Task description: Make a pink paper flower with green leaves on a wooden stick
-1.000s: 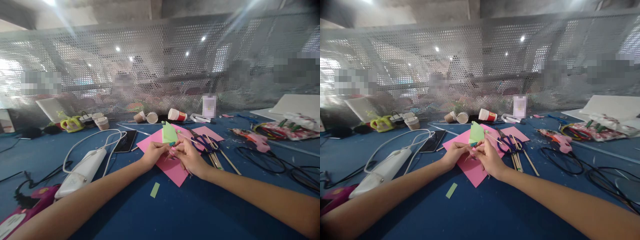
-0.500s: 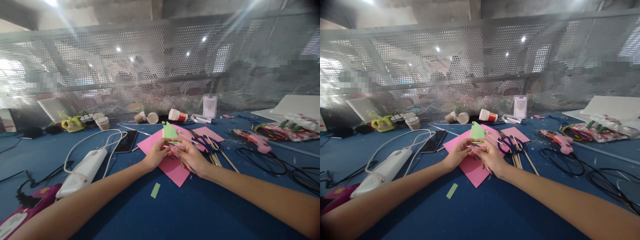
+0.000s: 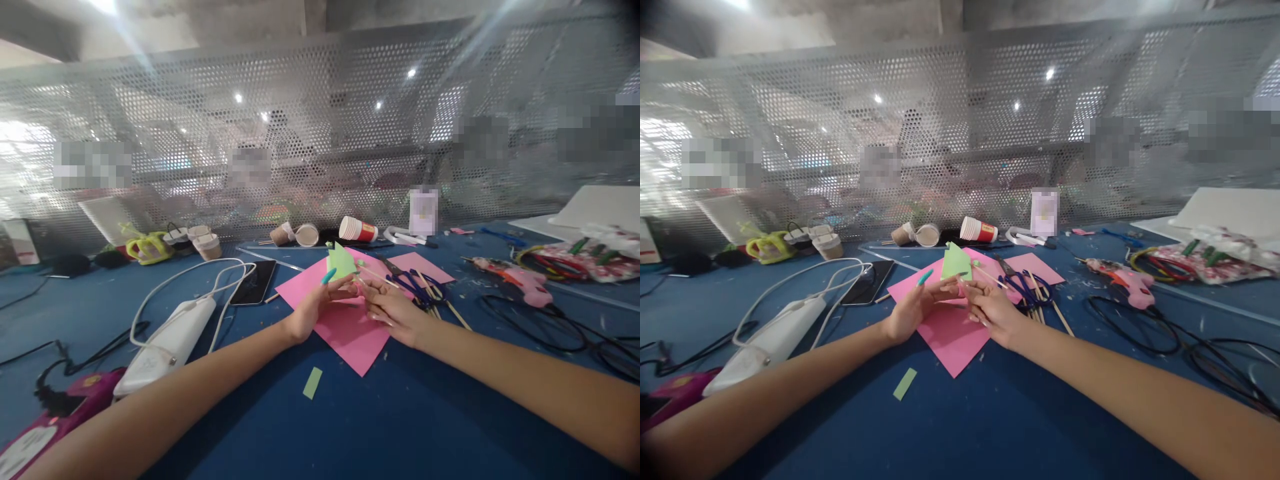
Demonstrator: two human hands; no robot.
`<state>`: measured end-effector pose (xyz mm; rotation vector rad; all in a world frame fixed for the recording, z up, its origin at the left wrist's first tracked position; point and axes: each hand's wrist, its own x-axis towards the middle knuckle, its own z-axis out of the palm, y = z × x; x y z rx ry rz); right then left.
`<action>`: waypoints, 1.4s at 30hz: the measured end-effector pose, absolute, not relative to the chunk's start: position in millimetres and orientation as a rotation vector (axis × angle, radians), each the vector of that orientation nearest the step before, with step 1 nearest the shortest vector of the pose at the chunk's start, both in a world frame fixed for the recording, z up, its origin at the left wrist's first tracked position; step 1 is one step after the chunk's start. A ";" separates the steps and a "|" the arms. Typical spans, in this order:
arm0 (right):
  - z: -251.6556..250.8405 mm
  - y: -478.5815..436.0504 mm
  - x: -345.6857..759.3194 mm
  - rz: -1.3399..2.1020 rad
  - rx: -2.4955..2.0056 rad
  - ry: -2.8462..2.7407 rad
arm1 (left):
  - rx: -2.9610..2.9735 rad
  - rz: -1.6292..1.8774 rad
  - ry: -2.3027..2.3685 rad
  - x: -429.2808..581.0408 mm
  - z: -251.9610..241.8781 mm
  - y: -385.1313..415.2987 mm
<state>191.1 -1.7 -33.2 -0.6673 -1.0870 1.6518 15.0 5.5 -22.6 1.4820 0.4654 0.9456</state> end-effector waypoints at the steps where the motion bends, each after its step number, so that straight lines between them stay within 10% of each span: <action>1: -32.4 -1.7 190.6 1.656 -0.672 -1.069 | 1.542 0.951 0.494 16.3 -22.8 4.5; 42: -27.6 -21.7 183.2 2.052 -0.378 -1.135 | 2.094 0.905 0.513 22.3 -13.0 -9.0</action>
